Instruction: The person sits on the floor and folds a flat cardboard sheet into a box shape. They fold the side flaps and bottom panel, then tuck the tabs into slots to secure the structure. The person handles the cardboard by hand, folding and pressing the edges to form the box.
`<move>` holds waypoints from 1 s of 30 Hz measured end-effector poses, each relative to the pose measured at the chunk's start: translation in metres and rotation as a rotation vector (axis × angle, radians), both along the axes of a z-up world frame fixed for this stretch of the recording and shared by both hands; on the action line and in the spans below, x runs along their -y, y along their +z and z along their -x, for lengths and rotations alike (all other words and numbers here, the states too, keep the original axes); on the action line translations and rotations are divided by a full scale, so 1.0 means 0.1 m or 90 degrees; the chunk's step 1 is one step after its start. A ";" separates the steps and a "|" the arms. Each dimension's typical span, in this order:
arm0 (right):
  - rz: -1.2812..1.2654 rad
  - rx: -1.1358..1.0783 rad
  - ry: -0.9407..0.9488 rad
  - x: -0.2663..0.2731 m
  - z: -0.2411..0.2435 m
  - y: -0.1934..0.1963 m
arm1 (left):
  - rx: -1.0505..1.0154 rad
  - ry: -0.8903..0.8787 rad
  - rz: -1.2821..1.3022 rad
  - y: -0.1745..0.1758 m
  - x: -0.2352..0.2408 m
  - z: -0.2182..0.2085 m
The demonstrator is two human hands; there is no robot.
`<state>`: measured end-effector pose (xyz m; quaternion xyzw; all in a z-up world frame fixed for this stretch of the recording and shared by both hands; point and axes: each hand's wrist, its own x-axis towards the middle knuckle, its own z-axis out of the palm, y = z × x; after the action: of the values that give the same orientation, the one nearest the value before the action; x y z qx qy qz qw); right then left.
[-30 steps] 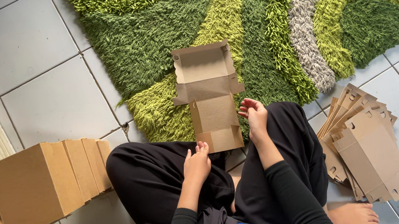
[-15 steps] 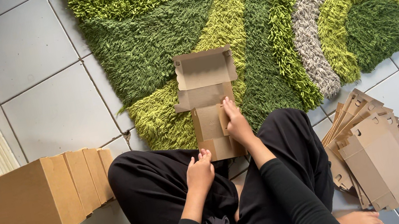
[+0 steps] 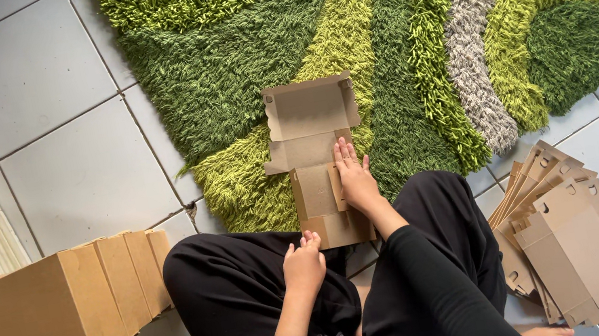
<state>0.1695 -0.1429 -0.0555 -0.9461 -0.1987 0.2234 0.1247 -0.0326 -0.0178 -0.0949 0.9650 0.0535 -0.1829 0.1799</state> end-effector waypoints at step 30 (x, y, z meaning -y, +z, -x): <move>-0.058 -0.047 0.013 0.01 0.46 -0.20 | -0.061 0.019 0.051 0.20 -0.05 -0.09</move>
<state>0.1236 -0.1441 -0.0753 -0.9285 -0.2134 0.2498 0.1729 -0.0241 -0.0132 -0.0747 0.9463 0.0692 -0.2279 0.2187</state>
